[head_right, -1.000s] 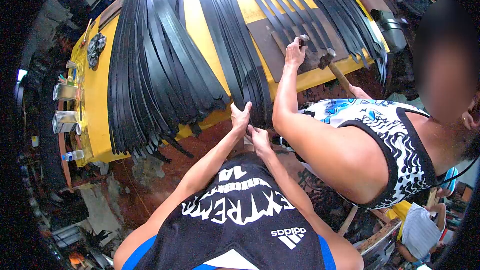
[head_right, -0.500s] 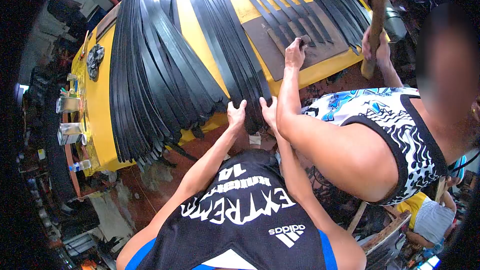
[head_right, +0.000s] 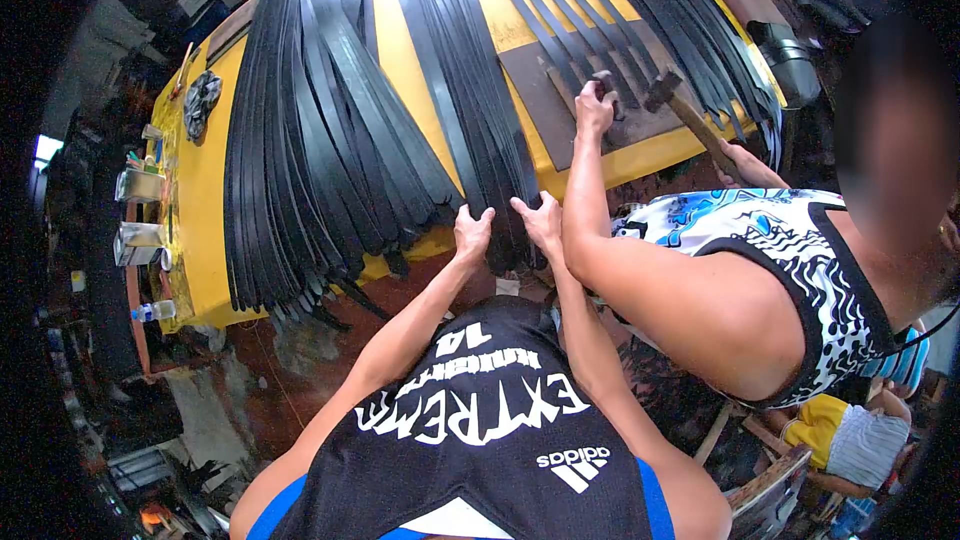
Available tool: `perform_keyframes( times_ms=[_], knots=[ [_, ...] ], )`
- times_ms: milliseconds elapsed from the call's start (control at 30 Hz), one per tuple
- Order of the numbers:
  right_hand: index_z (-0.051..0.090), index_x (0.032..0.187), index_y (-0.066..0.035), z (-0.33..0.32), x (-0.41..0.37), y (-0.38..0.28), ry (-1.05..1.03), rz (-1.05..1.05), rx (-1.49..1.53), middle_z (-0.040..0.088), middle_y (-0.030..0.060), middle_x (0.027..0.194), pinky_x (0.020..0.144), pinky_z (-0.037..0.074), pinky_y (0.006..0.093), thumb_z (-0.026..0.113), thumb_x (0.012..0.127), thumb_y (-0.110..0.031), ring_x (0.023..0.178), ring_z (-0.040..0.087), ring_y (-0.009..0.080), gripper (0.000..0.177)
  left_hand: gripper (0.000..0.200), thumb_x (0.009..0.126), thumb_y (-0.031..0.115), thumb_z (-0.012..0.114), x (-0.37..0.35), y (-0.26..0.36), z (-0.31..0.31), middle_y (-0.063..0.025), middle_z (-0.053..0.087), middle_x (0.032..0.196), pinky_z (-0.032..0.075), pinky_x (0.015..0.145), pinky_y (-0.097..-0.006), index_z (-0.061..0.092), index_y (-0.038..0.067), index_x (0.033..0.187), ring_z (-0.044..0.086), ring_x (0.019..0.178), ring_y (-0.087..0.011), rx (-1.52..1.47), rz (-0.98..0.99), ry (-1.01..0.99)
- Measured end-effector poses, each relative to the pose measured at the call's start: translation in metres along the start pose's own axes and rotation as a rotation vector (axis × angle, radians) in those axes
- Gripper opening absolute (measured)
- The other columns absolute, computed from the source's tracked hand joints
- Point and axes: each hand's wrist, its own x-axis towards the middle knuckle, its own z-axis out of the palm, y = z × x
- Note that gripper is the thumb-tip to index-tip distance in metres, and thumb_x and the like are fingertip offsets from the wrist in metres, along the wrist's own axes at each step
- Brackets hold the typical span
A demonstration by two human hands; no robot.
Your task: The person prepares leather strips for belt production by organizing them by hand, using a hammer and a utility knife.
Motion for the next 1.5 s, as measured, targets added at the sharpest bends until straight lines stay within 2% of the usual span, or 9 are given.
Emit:
perform_keyframes(
  times_ms=[233,333,433,633,700,767,800,1067,1500],
  knots=[
    [0.064,0.096,0.002,-0.017,-0.015,-0.029,0.075,-0.012,-0.138,0.068,0.0261,0.088,0.075,0.05,0.0489,0.069,0.083,-0.039,0.086,0.066,0.043,0.043,0.053,0.084,0.038,0.063,0.02,-0.015,-0.02,-0.0307,0.062,0.113,0.047,0.093,-0.0479,0.056,-0.005,0.115,0.06,0.109,-0.0434,0.356,0.081,-0.202],
    [0.063,0.094,0.002,-0.022,-0.015,-0.035,0.197,-0.074,-0.16,0.067,0.0273,0.087,0.074,0.049,0.0501,0.066,0.085,-0.04,0.085,0.066,0.0435,0.043,0.05,0.084,0.037,0.062,0.015,-0.018,-0.018,-0.0315,0.063,0.109,0.048,0.091,-0.0491,0.059,-0.006,0.109,0.06,0.106,-0.0451,0.331,0.128,-0.142],
    [0.062,0.092,0.003,-0.03,-0.02,-0.042,0.128,0.007,-0.006,0.066,0.0296,0.088,0.074,0.049,0.0508,0.064,0.087,-0.041,0.086,0.063,0.0479,0.044,0.044,0.085,0.036,0.062,0.006,-0.015,-0.026,-0.0308,0.066,0.098,0.051,0.083,-0.0514,0.065,-0.006,0.096,0.064,0.096,-0.0456,0.46,0.162,-0.13],
    [0.06,0.1,0.004,0.0,-0.016,-0.013,0.061,-0.08,-0.169,0.065,0.0304,0.096,0.081,0.048,0.0515,0.064,0.086,-0.041,0.095,0.062,0.0467,0.048,0.037,0.086,0.033,0.063,-0.009,0.008,-0.045,-0.0267,0.067,0.081,0.054,0.07,-0.0518,0.069,-0.003,0.083,0.068,0.08,-0.0436,0.654,0.393,-0.057],
    [0.059,0.102,0.005,0.003,-0.02,-0.013,0.132,-0.097,-0.157,0.065,0.0301,0.097,0.081,0.048,0.0509,0.065,0.085,-0.04,0.095,0.062,0.046,0.048,0.035,0.087,0.031,0.062,-0.006,0.01,-0.039,-0.0261,0.067,0.089,0.054,0.075,-0.0508,0.068,-0.002,0.094,0.067,0.086,-0.0434,0.619,0.347,-0.1],
    [0.06,0.102,0.005,0.001,-0.023,-0.017,0.161,-0.122,-0.115,0.066,0.0285,0.094,0.078,0.049,0.0482,0.066,0.085,-0.039,0.091,0.064,0.0443,0.047,0.038,0.087,0.029,0.061,0.002,-0.002,-0.024,-0.0258,0.065,0.103,0.052,0.081,-0.0499,0.064,-0.003,0.108,0.065,0.094,-0.0426,0.298,0.586,0.124],
    [0.06,0.102,0.005,0.001,-0.023,-0.019,0.16,-0.125,-0.122,0.066,0.0285,0.094,0.078,0.049,0.0482,0.066,0.085,-0.039,0.091,0.064,0.0443,0.047,0.044,0.087,0.026,0.06,0.004,0.002,-0.022,-0.0247,0.06,0.114,0.05,0.087,-0.0487,0.056,-0.002,0.121,0.061,0.103,-0.0412,0.307,0.447,0.01],
    [0.062,0.098,0.006,0.007,-0.009,0.002,0.051,-0.048,0.127,0.069,0.0187,0.086,0.072,0.049,0.0394,0.073,0.083,-0.034,0.079,0.065,0.0269,0.044,0.051,0.083,0.026,0.063,0.002,0.027,0.014,-0.0202,0.052,0.121,0.045,0.096,-0.0464,0.05,0.0,0.125,0.051,0.117,-0.0373,0.232,0.217,0.12],
    [0.064,0.097,0.005,-0.006,-0.005,-0.006,-0.098,-0.094,0.272,0.067,0.0068,0.084,0.067,0.047,0.0292,0.072,0.087,-0.025,0.076,0.057,0.0109,0.033,0.078,0.079,0.037,0.072,0.003,0.054,0.016,-0.0293,0.061,0.116,0.047,0.093,-0.0481,0.033,0.004,0.137,0.06,0.108,-0.0434,0.062,-0.021,0.038]
  ],
)
